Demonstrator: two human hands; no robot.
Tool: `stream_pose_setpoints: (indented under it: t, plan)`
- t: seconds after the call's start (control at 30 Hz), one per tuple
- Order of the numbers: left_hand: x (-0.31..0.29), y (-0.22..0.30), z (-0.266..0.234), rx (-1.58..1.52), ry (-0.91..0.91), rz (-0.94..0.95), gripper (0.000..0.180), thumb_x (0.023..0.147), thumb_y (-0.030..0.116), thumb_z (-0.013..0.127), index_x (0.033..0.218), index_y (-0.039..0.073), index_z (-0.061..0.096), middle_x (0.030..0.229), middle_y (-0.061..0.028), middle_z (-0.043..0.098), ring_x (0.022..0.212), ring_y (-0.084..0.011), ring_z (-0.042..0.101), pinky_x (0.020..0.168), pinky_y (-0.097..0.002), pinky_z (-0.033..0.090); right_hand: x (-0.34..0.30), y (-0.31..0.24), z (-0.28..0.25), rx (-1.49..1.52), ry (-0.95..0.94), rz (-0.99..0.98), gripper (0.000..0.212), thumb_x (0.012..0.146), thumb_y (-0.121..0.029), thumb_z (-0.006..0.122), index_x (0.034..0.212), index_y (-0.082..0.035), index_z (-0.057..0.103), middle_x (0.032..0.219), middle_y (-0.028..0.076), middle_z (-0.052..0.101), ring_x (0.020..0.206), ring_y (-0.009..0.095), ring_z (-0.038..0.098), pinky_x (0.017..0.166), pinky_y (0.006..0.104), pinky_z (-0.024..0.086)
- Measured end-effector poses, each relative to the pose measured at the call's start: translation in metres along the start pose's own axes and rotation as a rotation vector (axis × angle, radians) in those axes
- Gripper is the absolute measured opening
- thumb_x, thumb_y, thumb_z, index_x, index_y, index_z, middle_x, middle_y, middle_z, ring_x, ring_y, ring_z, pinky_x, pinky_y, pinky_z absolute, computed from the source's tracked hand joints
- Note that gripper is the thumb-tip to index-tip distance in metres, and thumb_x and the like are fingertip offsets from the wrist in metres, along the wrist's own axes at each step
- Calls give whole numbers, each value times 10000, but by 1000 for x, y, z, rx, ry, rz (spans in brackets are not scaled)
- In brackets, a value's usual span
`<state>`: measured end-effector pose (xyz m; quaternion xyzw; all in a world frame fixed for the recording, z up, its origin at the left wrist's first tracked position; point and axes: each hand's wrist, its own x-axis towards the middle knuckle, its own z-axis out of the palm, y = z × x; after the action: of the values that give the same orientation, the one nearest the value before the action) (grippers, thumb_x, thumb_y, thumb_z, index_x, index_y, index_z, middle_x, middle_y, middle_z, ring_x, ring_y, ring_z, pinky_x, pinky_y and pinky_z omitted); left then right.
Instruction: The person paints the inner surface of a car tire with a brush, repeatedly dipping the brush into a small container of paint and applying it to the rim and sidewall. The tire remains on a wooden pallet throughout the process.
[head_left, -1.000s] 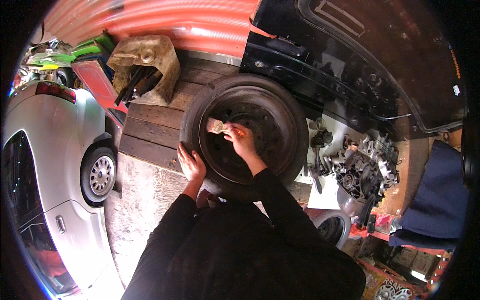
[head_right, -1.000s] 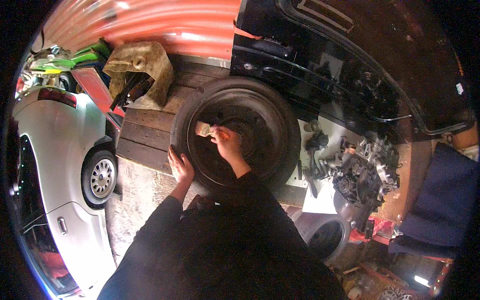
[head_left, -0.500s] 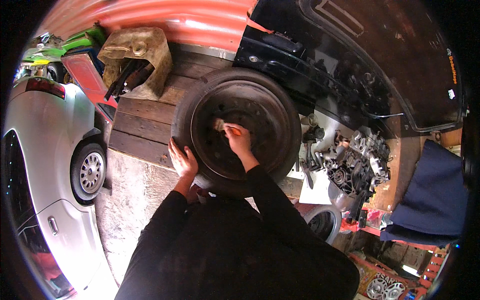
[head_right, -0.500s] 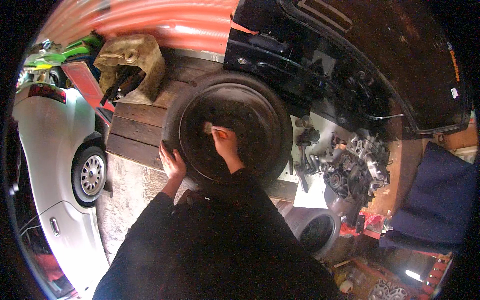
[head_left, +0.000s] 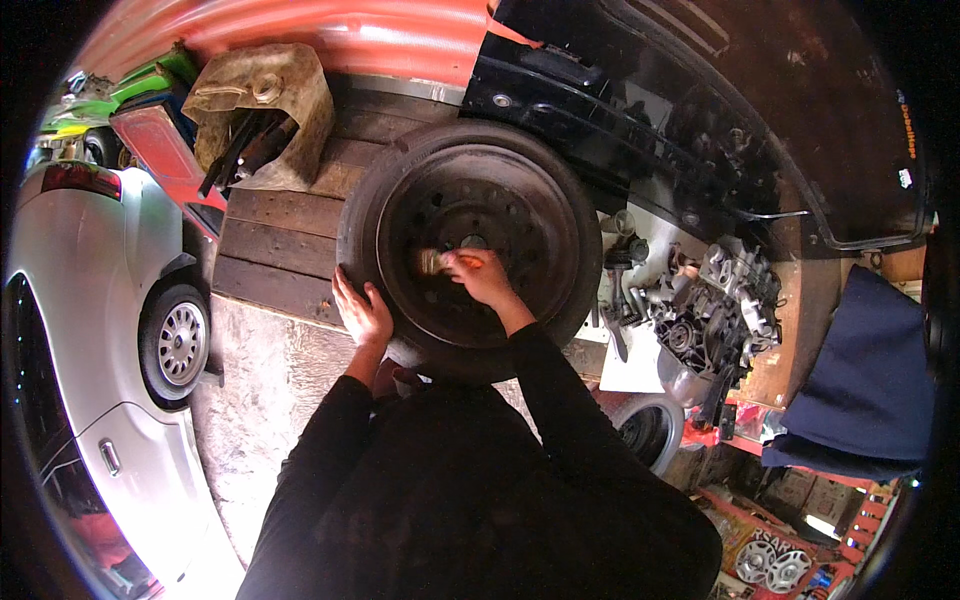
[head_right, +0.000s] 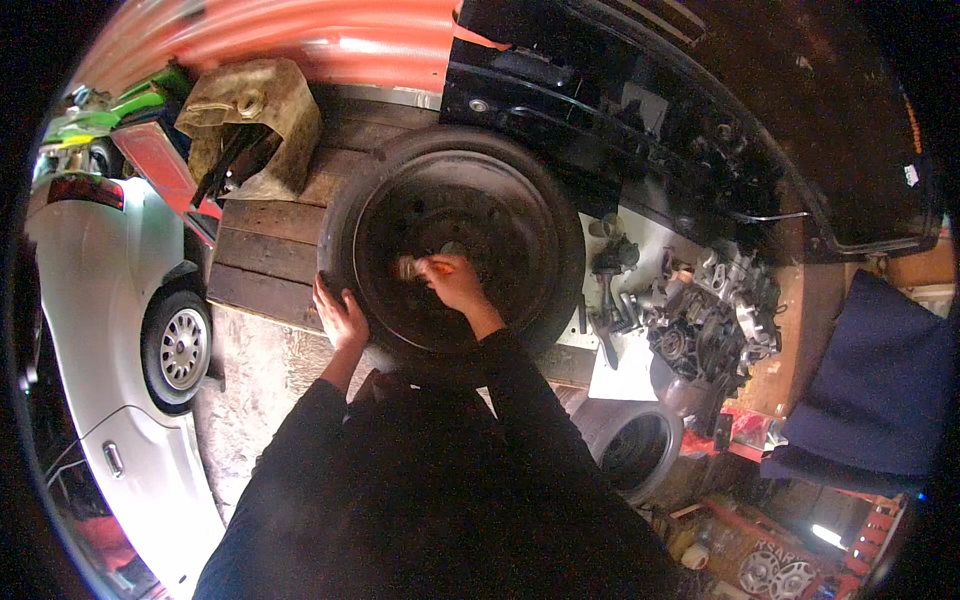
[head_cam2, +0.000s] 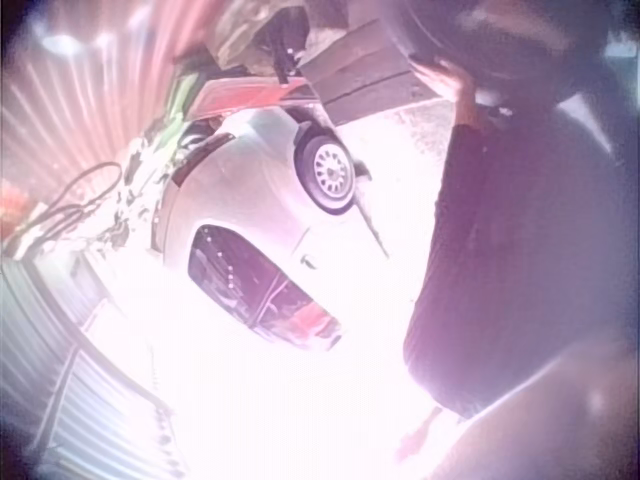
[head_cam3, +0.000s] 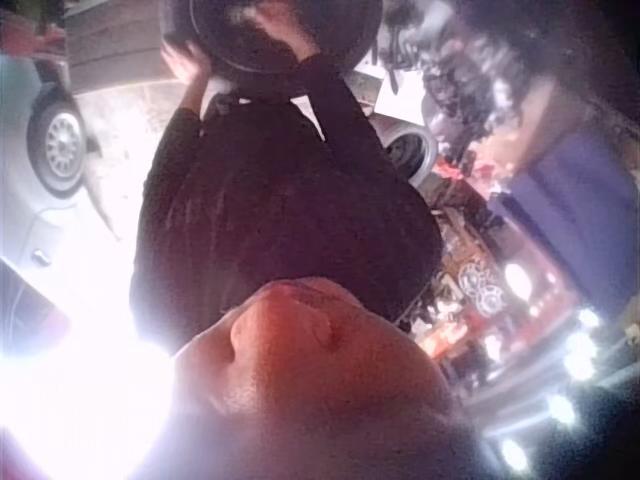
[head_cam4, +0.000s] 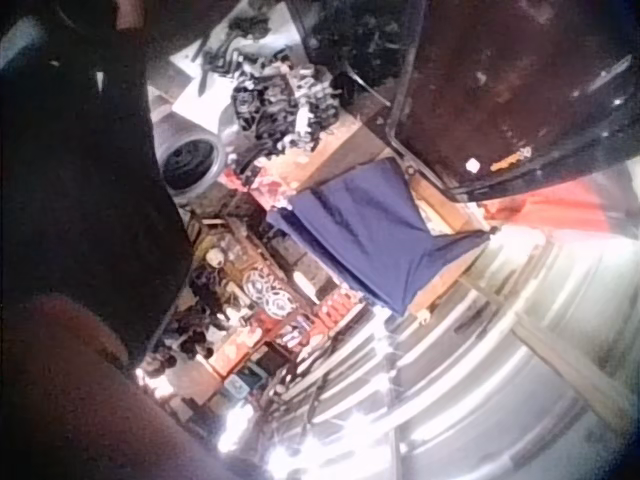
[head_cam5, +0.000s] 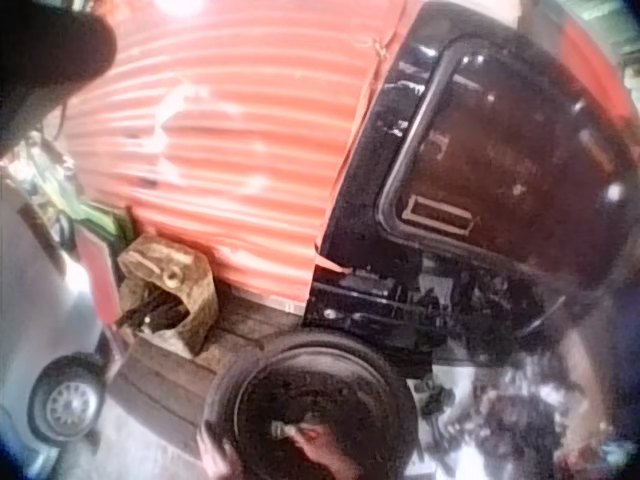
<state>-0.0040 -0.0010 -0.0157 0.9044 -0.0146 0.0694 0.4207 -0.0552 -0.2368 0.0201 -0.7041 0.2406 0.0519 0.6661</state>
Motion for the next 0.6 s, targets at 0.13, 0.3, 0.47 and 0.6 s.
stream_pose_setpoints:
  t: [0.13,0.3,0.47,0.6]
  plan:
    - [2,-5,-5,5,17,-2,648,953,175,543,1516,-50,313,1486,-328,387,1355,-496,416,1148,-524,344,-5,-17,-29,-498,-295,133,227,982,-203,682,1077,-9,752,965,84,766,903,184,744,788,318,586]
    - [0,-3,-4,15,12,-1,649,955,177,542,1517,-48,309,1490,-325,383,1356,-495,415,1149,-524,343,-1,-56,-68,-848,-485,222,205,937,-233,707,1018,-61,783,930,108,773,863,213,749,792,354,573]
    - [1,2,-4,24,-23,-27,645,961,184,541,1516,-51,310,1498,-319,376,1360,-492,411,1149,-524,342,44,-46,-16,-980,-499,-61,232,926,-249,688,1055,-71,765,1007,139,764,892,277,742,818,359,561]
    - [0,-1,-6,16,-3,1,640,970,191,535,1517,-51,309,1500,-321,371,1370,-491,401,1154,-524,337,60,-59,17,-459,33,-442,222,954,-210,677,1066,-32,749,1038,164,751,950,337,730,826,383,563]
